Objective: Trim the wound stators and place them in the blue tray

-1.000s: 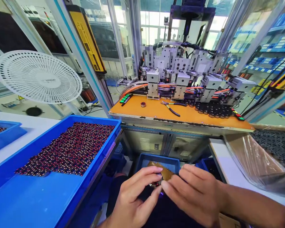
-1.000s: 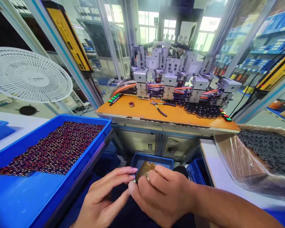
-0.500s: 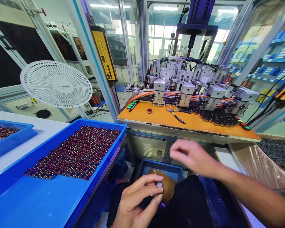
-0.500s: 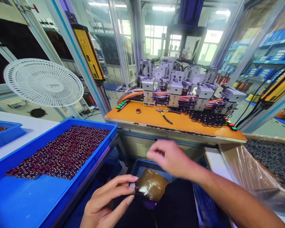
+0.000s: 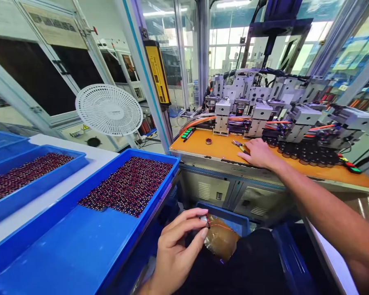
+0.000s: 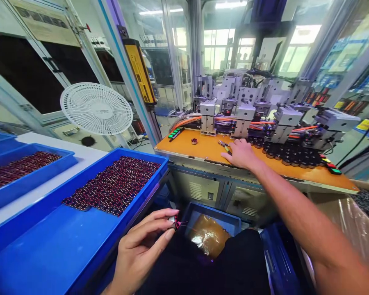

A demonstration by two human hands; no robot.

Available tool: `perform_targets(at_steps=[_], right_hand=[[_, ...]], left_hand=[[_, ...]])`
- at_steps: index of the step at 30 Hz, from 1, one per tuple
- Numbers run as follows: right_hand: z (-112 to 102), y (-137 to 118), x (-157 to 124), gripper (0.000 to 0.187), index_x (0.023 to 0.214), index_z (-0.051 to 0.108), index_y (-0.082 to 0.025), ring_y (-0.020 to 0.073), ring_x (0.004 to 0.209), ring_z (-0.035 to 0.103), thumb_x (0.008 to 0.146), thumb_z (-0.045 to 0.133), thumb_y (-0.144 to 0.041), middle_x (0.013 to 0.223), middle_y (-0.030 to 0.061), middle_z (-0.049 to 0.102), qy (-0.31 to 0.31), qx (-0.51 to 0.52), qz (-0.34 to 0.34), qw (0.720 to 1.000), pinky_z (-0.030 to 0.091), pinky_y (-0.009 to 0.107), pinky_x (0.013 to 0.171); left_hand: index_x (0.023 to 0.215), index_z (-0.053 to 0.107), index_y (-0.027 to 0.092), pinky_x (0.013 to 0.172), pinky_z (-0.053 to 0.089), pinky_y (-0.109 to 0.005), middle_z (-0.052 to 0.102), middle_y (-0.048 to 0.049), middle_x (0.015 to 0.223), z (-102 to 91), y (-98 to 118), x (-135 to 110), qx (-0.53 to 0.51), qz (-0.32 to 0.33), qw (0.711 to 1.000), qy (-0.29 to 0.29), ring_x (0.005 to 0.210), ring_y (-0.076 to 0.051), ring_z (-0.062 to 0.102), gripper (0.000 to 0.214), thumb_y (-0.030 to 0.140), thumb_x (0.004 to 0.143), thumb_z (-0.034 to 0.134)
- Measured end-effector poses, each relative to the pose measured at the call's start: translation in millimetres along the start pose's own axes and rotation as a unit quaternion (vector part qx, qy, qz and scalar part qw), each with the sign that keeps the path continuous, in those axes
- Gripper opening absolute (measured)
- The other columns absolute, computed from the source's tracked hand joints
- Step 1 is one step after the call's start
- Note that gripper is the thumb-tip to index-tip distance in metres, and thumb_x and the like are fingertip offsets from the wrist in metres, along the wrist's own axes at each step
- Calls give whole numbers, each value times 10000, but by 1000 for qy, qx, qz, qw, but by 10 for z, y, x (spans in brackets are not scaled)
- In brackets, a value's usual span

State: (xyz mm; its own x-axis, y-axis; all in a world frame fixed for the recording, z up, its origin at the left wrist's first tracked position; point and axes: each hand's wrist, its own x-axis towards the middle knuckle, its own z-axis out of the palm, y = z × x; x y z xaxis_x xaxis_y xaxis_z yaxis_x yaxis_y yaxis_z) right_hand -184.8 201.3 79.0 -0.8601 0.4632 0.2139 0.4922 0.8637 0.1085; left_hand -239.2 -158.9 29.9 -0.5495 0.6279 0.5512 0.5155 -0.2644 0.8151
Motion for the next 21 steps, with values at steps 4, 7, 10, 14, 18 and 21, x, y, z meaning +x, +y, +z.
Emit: perform_targets(at_steps=[4, 7, 10, 14, 18, 21], right_hand=[[-63, 92, -298, 596, 1246, 576, -104, 330, 1049, 561, 897, 516, -584, 1194, 206, 580, -19, -4, -35, 999, 457, 422, 896], [-109, 130, -578, 509, 1265, 553, -101, 331, 1025, 558, 858, 605, -401, 1148, 189, 569, -22, -20, -45, 999, 467, 432, 900], [-91, 18, -949, 554, 1329, 479, -70, 323, 1051, 537, 797, 583, -185, 1122, 184, 535, 19, 23, -70, 997, 469, 441, 940], [82, -465, -1619, 532, 1352, 411, -160, 247, 1001, 573, 831, 518, -142, 1128, 134, 515, 35, 266, -89, 959, 523, 382, 890], [331, -1035, -2277, 439, 1302, 431, -228, 187, 934, 632, 879, 520, -155, 1062, 88, 596, -51, 489, -49, 870, 561, 305, 828], [448, -1272, -2557, 635, 1452, 346, -263, 176, 918, 673, 859, 513, -108, 1073, 91, 652, -59, 569, -49, 819, 576, 323, 863]], left_hand=[[949, 745, 274, 804, 596, -243, 755, -39, 1067, 62, 7, 19, -22, -21, 999, 12, 983, -179, 717, 244, 80, 818, 677], [948, 751, 269, 797, 600, -241, 758, -45, 1064, 122, 3, 29, -30, -29, 999, 13, 992, -185, 716, 237, 84, 817, 682], [957, 752, 251, 802, 605, -269, 755, -64, 1070, 158, -4, 16, -42, -27, 999, 3, 996, -204, 717, 229, 82, 821, 679], [971, 746, 240, 809, 597, -270, 751, -72, 1077, 165, -13, -6, -53, -23, 998, -7, 990, -201, 717, 234, 70, 829, 669], [993, 735, 252, 841, 580, -268, 743, -56, 1095, 161, -38, -10, -62, -33, 997, -21, 1002, -182, 705, 250, 67, 844, 657], [1014, 729, 260, 852, 576, -276, 732, -50, 1118, 168, -62, -12, -73, -44, 996, -31, 1003, -176, 699, 267, 61, 854, 648]])
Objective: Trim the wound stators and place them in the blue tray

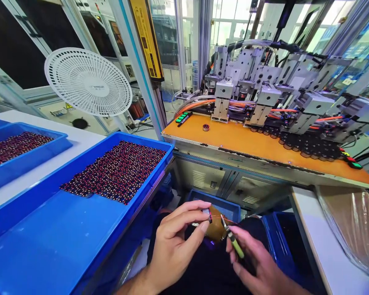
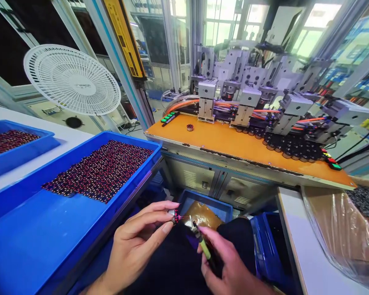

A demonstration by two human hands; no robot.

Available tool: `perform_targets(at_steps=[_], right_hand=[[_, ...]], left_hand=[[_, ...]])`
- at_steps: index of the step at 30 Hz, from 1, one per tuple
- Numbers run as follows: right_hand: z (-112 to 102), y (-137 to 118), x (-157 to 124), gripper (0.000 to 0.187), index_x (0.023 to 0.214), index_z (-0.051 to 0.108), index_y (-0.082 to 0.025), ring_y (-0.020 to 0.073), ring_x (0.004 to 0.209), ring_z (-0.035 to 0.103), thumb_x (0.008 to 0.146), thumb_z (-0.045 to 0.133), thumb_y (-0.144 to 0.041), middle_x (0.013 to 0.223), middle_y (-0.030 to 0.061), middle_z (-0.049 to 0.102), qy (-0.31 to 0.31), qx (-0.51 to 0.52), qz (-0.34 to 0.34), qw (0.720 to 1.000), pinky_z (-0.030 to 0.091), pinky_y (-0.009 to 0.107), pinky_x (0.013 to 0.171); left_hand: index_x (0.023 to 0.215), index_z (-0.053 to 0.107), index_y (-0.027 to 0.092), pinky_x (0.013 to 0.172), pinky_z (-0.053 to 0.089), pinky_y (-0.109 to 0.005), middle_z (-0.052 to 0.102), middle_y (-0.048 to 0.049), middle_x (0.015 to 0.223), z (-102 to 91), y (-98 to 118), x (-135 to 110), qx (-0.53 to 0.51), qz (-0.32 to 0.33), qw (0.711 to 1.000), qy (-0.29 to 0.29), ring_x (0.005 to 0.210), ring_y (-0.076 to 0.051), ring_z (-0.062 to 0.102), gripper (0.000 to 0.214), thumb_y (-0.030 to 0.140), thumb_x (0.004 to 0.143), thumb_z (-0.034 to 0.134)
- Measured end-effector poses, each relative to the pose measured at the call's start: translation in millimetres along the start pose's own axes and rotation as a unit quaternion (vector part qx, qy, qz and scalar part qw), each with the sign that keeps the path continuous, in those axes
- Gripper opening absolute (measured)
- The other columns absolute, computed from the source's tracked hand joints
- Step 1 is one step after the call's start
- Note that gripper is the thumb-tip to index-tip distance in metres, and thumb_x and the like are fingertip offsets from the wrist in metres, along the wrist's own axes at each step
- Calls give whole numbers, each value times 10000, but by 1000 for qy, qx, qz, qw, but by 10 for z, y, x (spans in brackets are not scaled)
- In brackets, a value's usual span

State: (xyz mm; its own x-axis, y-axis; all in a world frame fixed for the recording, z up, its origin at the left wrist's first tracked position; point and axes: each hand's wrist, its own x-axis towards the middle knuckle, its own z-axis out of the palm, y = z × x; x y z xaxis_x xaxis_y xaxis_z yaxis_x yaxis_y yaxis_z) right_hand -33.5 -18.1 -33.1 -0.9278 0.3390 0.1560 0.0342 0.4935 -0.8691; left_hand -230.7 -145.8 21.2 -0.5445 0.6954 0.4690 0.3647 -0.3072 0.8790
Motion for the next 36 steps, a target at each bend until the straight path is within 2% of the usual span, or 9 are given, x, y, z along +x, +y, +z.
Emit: perform_targets(at_steps=[3, 7, 10, 13, 17, 22, 27, 32, 36], right_hand=[[69, 17, -79, 833, 1506, 341, -288, 242, 1072, 668, 737, 557, -50, 1167, 105, 680, -17, -15, -26, 999, 537, 429, 982], [29, 10, -66, 810, 1474, 436, -264, 341, 1261, 556, 699, 586, -84, 1340, 141, 597, -7, -72, -18, 997, 499, 525, 1006], [25, -53, -2, 822, 1481, 419, -293, 305, 1169, 632, 706, 569, -63, 1379, 127, 567, 13, -45, -48, 998, 539, 456, 978], [53, -142, 92, 884, 1497, 362, -341, 201, 943, 719, 697, 530, -6, 1203, 72, 670, 23, 26, -84, 996, 575, 354, 933], [104, -186, 173, 827, 1479, 386, -328, 148, 767, 694, 723, 504, -12, 992, 41, 684, 37, 70, -105, 991, 600, 321, 831], [140, -143, 159, 771, 1469, 390, -342, 136, 703, 657, 779, 518, -22, 936, 42, 665, 36, 90, -92, 991, 595, 270, 686], [134, -137, 145, 758, 1464, 397, -342, 140, 689, 655, 789, 518, -20, 910, 39, 669, 35, 82, -90, 992, 592, 280, 680], [136, -156, 160, 726, 1447, 431, -350, 128, 671, 621, 802, 518, -28, 866, 25, 661, 54, 62, -89, 993, 567, 234, 641], [121, -205, 184, 646, 1415, 489, -319, 134, 708, 620, 825, 522, -58, 840, 24, 650, 68, 61, -45, 995, 560, 236, 674]], left_hand=[[1023, 729, 261, 863, 572, -279, 729, -49, 1122, 12, -10, -1, -1, -2, 1000, -3, 1006, -175, 697, 276, 59, 853, 650], [1013, 734, 247, 847, 578, -277, 734, -57, 1112, 25, 4, 0, 0, -1, 1000, -6, 988, -179, 704, 270, 50, 847, 653], [997, 740, 230, 835, 586, -286, 740, -69, 1096, 23, 23, -2, 3, 3, 1000, -3, 963, -186, 713, 254, 48, 841, 657], [989, 744, 230, 848, 584, -289, 745, -69, 1086, 16, 34, -9, 10, 6, 1000, 0, 972, -191, 713, 254, 47, 831, 666], [1009, 736, 249, 871, 575, -276, 742, -50, 1097, 10, 23, -15, 9, 8, 1000, -5, 988, -177, 708, 284, 39, 833, 660], [1009, 733, 247, 881, 571, -282, 741, -51, 1098, 8, 2, -18, 8, 7, 1000, -6, 994, -181, 707, 277, 43, 835, 662], [1015, 729, 251, 887, 568, -283, 736, -48, 1111, 5, 10, -20, 2, 7, 1000, -11, 1002, -176, 704, 289, 36, 836, 656], [1006, 732, 248, 893, 566, -287, 739, -47, 1098, 11, 23, -17, 2, 4, 1000, -10, 988, -174, 705, 292, 27, 833, 654], [1012, 727, 242, 893, 570, -303, 731, -59, 1101, 7, 1, -28, 1, 2, 1000, -17, 994, -186, 701, 278, 36, 840, 652]])
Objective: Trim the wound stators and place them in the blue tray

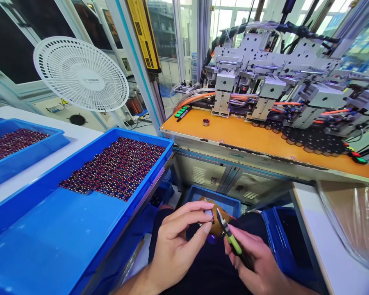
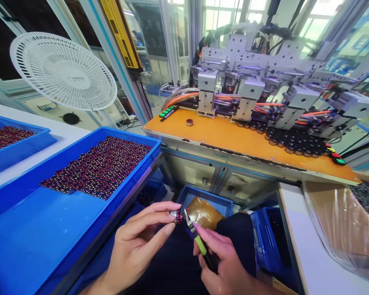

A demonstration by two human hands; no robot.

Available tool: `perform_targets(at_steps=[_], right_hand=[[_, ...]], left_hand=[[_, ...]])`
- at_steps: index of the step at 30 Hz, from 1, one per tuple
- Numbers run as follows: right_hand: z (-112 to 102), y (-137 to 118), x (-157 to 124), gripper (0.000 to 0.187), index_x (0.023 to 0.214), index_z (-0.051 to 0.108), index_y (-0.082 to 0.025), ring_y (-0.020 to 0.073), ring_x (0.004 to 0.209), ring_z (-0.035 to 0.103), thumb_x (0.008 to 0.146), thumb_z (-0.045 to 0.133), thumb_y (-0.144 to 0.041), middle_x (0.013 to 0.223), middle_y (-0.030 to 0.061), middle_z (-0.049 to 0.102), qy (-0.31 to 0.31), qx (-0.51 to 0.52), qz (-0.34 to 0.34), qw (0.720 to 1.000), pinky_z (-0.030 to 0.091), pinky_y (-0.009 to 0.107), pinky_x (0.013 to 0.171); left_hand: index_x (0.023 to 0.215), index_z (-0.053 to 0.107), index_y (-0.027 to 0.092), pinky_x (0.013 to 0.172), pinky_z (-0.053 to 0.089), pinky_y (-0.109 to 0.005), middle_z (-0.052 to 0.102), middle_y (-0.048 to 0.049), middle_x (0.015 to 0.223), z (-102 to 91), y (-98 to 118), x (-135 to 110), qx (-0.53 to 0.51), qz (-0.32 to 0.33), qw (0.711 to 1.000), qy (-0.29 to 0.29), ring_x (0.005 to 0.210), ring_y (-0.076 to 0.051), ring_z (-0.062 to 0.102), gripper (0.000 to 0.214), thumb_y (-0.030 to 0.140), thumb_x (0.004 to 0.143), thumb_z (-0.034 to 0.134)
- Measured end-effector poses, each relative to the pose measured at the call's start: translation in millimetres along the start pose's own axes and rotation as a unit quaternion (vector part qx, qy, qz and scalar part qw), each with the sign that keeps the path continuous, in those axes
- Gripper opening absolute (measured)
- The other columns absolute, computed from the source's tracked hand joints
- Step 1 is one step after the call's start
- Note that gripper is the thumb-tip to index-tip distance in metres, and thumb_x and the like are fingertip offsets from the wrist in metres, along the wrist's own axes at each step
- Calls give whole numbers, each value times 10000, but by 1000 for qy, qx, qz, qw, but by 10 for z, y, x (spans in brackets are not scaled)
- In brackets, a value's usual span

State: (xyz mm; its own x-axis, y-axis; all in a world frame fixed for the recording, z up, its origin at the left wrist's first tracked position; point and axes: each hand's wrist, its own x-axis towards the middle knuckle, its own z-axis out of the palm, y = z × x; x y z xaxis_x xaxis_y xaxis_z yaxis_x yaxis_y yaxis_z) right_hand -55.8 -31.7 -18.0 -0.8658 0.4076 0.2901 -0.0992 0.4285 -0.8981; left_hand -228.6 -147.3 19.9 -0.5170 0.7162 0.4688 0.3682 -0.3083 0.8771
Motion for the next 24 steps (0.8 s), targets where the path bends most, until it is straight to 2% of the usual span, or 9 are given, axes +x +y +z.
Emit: perform_targets(at_steps=[4, 8, 11, 16, 24], right_hand=[[-43, -18, -28, 574, 1388, 531, -288, 136, 724, 631, 851, 537, -84, 835, 30, 655, 2, 12, 55, 998, 560, 252, 706], [-113, -18, -108, 650, 1410, 497, -347, 135, 771, 645, 825, 562, -72, 899, 36, 660, -15, 71, 74, 995, 554, 250, 715], [-185, -103, -125, 693, 1430, 457, -390, 125, 748, 647, 820, 569, -82, 971, 46, 654, -52, 136, 75, 987, 565, 258, 691], [-270, -331, -53, 585, 1428, 490, -319, 200, 871, 686, 861, 579, -206, 1038, 115, 663, -89, 135, 116, 980, 579, 389, 832], [-225, -422, 9, 506, 1393, 526, -360, 207, 883, 671, 898, 590, -272, 1032, 108, 661, -116, 169, 132, 970, 563, 392, 846]], left_hand=[[1019, 701, 235, 864, 584, -307, 675, -77, 1149, -31, -78, -12, -7, 19, 999, -29, 968, -183, 700, 281, 21, 848, 638], [1066, 602, 232, 886, 591, -363, 596, -91, 1196, -59, -166, -33, -36, 74, 996, -34, 1007, -208, 689, 360, -23, 816, 648], [1143, 501, 253, 891, 596, -363, 617, -78, 1167, -58, -201, -52, -63, 87, 994, -10, 1045, -205, 675, 501, -71, 787, 642], [1217, 477, 246, 977, 564, -389, 673, -62, 1123, -46, -208, -72, -50, 110, 993, -4, 1085, -202, 668, 593, -112, 768, 623], [1238, 494, 249, 1007, 548, -403, 691, -58, 1147, -59, -210, -100, -42, 120, 992, -4, 1109, -218, 668, 626, -143, 761, 594]])
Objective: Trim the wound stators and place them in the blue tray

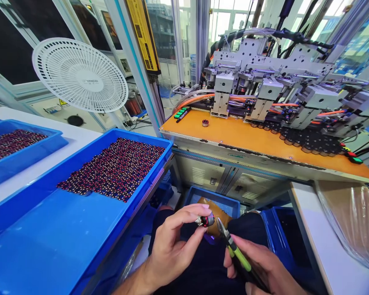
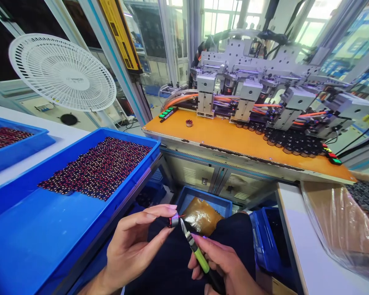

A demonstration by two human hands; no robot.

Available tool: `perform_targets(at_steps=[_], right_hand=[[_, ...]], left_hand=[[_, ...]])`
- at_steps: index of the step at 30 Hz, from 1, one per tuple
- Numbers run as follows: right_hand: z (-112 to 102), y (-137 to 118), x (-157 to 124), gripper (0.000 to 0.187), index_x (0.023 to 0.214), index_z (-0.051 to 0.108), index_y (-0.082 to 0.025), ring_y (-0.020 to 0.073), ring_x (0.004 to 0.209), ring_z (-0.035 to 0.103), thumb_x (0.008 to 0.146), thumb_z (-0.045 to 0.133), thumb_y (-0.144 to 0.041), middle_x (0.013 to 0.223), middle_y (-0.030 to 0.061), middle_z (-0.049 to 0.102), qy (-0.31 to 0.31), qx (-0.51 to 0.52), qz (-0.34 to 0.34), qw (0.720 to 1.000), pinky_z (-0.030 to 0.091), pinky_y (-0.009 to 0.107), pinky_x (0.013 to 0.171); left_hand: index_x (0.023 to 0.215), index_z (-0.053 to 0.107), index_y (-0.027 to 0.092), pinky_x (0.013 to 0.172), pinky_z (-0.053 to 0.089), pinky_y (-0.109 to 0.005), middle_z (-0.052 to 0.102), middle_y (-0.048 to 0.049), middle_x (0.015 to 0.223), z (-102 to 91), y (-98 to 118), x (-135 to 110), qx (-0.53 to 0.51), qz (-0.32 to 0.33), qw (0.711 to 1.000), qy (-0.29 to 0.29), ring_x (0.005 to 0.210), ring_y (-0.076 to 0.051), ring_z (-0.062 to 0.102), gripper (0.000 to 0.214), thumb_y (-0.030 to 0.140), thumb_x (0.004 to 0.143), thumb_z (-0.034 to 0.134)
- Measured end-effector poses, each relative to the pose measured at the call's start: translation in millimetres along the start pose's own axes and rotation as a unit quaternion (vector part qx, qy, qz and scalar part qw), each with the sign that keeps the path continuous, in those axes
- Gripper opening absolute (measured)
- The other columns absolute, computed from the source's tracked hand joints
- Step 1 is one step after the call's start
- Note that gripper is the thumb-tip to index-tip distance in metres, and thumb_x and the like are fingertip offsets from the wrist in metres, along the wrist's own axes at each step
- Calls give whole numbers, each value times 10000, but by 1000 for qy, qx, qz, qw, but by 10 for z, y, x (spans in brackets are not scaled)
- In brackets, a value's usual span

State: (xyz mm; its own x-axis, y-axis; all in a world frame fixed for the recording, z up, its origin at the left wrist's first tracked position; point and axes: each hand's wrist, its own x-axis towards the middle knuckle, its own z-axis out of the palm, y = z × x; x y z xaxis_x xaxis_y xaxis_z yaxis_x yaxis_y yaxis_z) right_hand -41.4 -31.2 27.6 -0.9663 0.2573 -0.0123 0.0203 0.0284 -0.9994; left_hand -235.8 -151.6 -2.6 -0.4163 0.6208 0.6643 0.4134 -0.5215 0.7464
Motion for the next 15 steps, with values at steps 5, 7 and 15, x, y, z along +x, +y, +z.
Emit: perform_targets(at_steps=[5, 7, 15], right_hand=[[33, -9, 0, 527, 1419, 486, -373, 191, 919, 652, 913, 582, -263, 1072, 94, 645, 4, 28, 14, 999, 539, 391, 889], [37, -19, 2, 493, 1411, 504, -359, 195, 912, 650, 926, 574, -301, 1067, 100, 644, -2, 35, 22, 999, 536, 389, 891], [46, 86, -14, 575, 1426, 448, -427, 174, 898, 643, 903, 615, -257, 1079, 71, 633, -14, 41, -17, 999, 532, 383, 854]], left_hand=[[1247, 496, 227, 1007, 550, -394, 692, -73, 1155, -9, 25, -8, 25, 28, 999, -6, 1124, -223, 661, 631, -156, 754, 583], [1247, 496, 220, 1004, 552, -394, 692, -80, 1151, -12, 43, -4, 41, 39, 998, -6, 1129, -225, 657, 627, -157, 753, 580], [1225, 502, 209, 996, 553, -381, 699, -88, 1121, -12, 82, 21, 73, 47, 996, -13, 1123, -219, 658, 598, -154, 755, 578]])
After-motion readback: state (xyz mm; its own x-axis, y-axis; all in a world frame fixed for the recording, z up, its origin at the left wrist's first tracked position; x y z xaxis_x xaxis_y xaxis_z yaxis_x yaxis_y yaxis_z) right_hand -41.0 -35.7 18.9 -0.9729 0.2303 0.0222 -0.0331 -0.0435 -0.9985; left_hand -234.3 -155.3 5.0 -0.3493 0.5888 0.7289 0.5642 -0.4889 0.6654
